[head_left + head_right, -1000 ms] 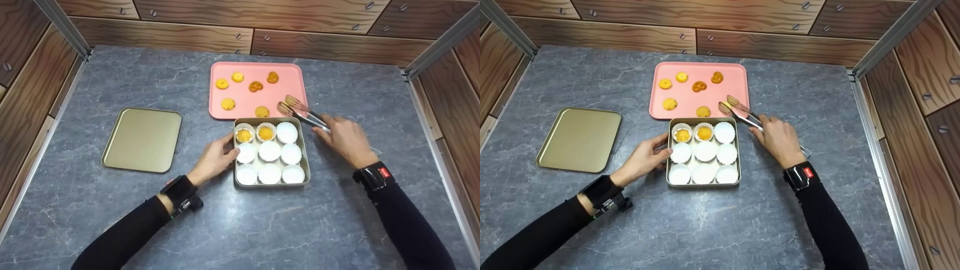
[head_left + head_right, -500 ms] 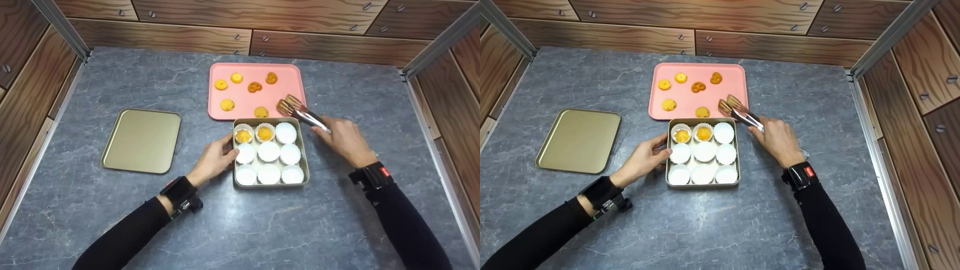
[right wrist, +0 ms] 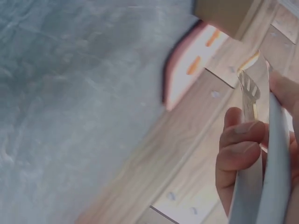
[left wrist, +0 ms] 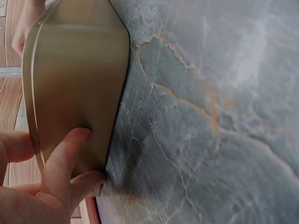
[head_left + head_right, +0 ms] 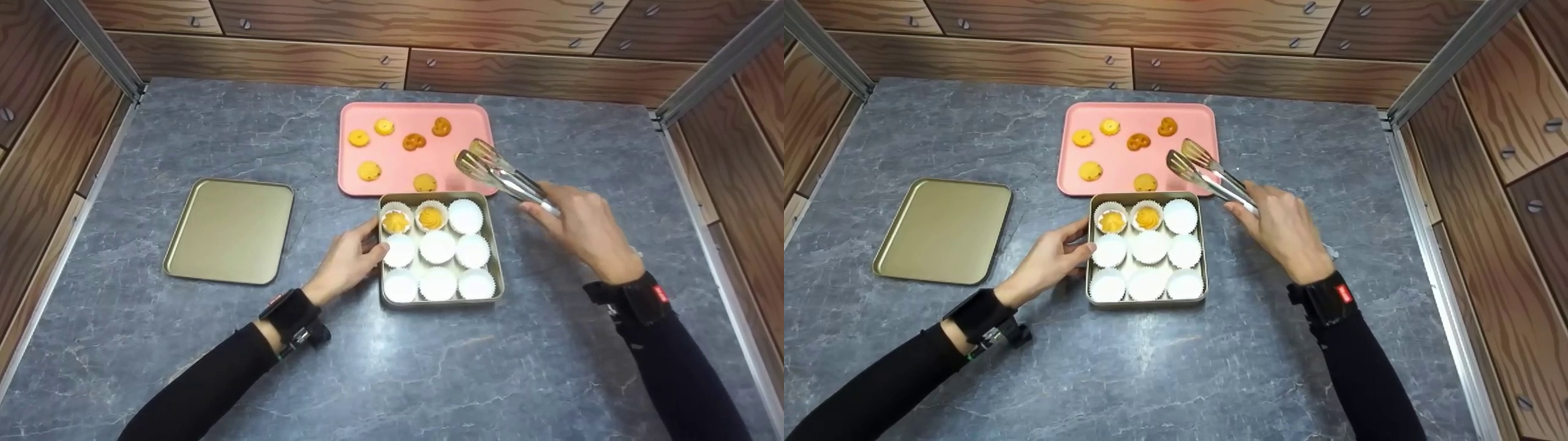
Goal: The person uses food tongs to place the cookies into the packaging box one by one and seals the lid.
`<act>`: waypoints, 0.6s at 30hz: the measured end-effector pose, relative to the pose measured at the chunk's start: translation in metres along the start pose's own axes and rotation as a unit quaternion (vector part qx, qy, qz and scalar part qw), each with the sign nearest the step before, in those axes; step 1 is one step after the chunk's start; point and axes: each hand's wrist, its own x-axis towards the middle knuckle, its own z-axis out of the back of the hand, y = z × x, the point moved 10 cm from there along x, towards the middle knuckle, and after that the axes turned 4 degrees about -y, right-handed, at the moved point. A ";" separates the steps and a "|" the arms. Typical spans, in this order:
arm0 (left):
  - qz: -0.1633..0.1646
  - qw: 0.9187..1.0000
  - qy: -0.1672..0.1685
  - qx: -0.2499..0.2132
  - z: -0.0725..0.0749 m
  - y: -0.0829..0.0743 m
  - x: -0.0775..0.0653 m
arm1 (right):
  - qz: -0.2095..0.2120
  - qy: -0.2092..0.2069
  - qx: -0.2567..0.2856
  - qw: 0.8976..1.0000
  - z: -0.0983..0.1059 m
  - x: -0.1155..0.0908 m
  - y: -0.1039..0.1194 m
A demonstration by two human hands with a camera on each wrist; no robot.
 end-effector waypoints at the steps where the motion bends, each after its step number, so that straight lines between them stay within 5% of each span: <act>1: -0.002 1.000 -0.001 0.002 0.000 0.000 0.000 | 0.014 -0.006 -0.006 1.000 0.005 -0.001 0.005; 11: -0.001 1.000 0.003 -0.004 -0.001 0.001 0.000 | 0.065 0.015 -0.050 0.996 0.032 -0.024 0.035; 18: 0.010 1.000 0.006 -0.004 -0.001 0.001 -0.002 | 0.137 0.000 -0.127 0.982 0.035 -0.038 0.059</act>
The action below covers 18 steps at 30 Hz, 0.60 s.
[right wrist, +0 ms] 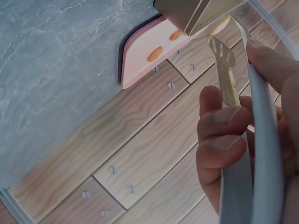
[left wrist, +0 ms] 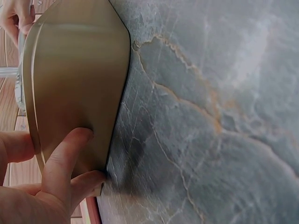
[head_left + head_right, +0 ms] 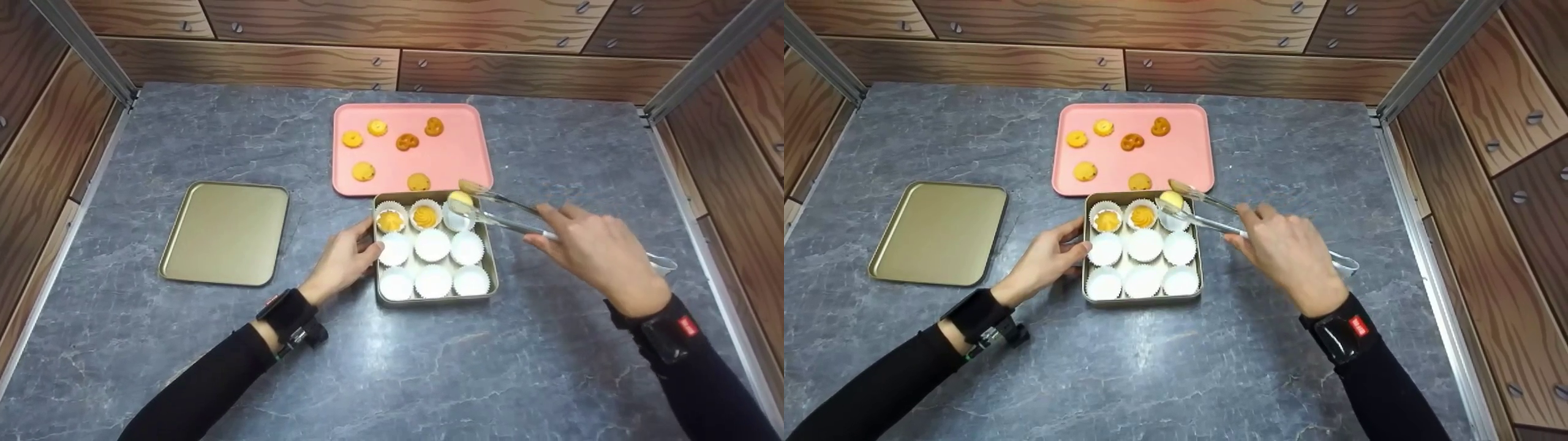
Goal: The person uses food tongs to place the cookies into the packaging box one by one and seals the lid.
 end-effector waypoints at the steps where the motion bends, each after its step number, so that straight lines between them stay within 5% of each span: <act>1: 0.001 1.000 0.000 0.000 0.000 0.000 0.000 | 0.005 -0.001 -0.009 1.000 0.000 0.000 0.002; 18: -0.010 1.000 -0.006 -0.004 0.000 -0.003 -0.001 | 0.029 0.001 -0.090 0.995 -0.009 0.007 0.022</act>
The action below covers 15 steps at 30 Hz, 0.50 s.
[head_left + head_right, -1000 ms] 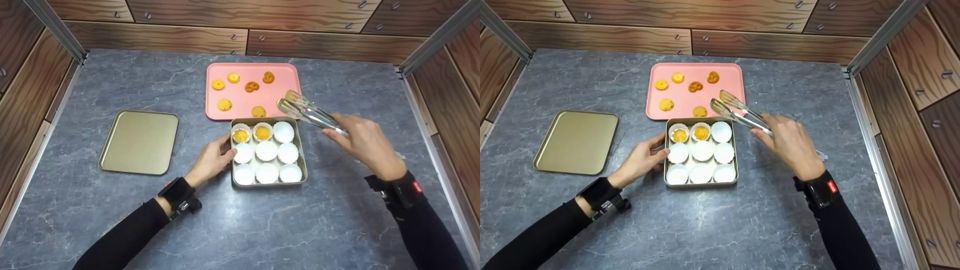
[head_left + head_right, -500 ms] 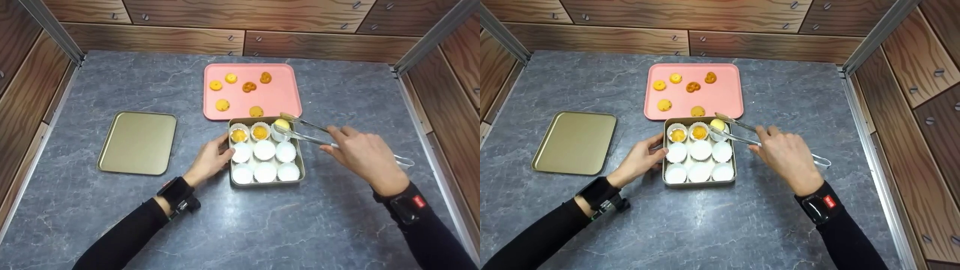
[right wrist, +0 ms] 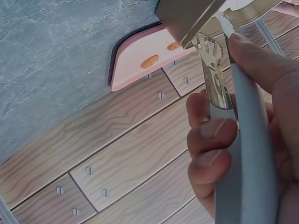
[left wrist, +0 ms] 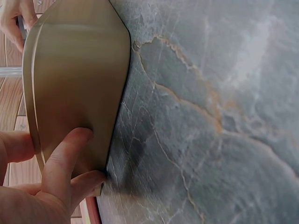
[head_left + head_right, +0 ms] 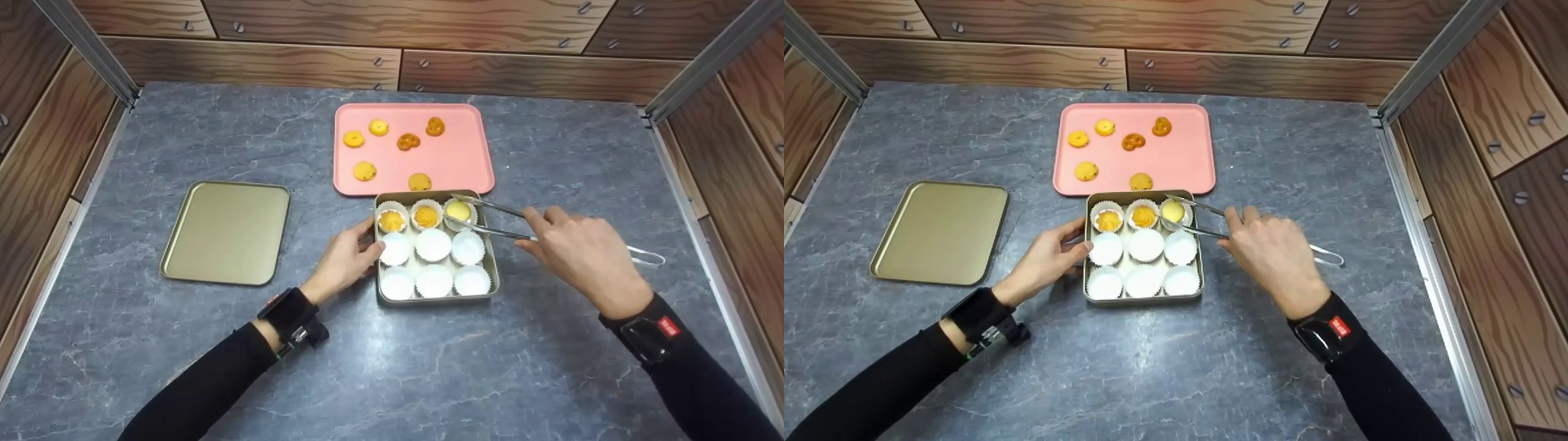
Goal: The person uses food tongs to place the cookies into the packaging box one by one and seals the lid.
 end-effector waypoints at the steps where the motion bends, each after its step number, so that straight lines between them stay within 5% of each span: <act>1: 0.001 1.000 -0.001 0.001 0.000 0.000 0.000 | 0.000 -0.003 -0.004 1.000 0.001 0.000 0.001; 15: 0.005 1.000 0.004 -0.011 -0.001 0.002 0.001 | -0.005 -0.036 -0.028 0.999 0.007 0.007 0.008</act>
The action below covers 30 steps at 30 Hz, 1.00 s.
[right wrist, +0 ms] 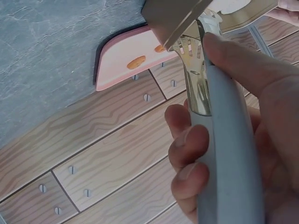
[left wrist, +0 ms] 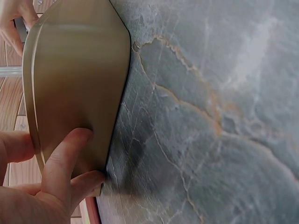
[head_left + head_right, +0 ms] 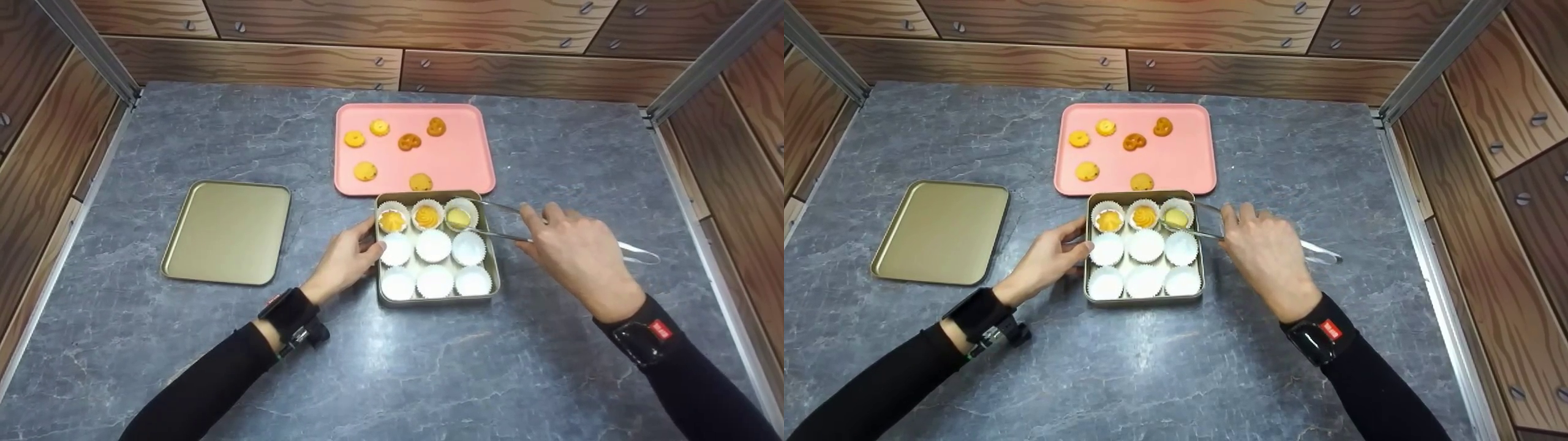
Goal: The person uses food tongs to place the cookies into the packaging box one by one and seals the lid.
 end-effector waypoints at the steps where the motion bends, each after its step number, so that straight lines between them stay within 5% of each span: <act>1: 0.001 1.000 0.000 -0.001 0.000 0.000 0.000 | -0.002 0.004 0.004 1.000 0.000 0.000 -0.001; 14: -0.003 1.000 -0.003 0.009 0.001 -0.002 -0.001 | -0.084 0.043 0.158 0.983 -0.024 0.001 -0.031; 22: 0.002 1.000 0.001 0.010 0.001 0.000 0.002 | -0.141 0.045 0.165 0.975 -0.054 0.025 -0.057; 30: 0.012 1.000 0.005 0.004 0.000 0.001 0.000 | -0.205 0.116 0.137 0.962 -0.106 0.047 -0.076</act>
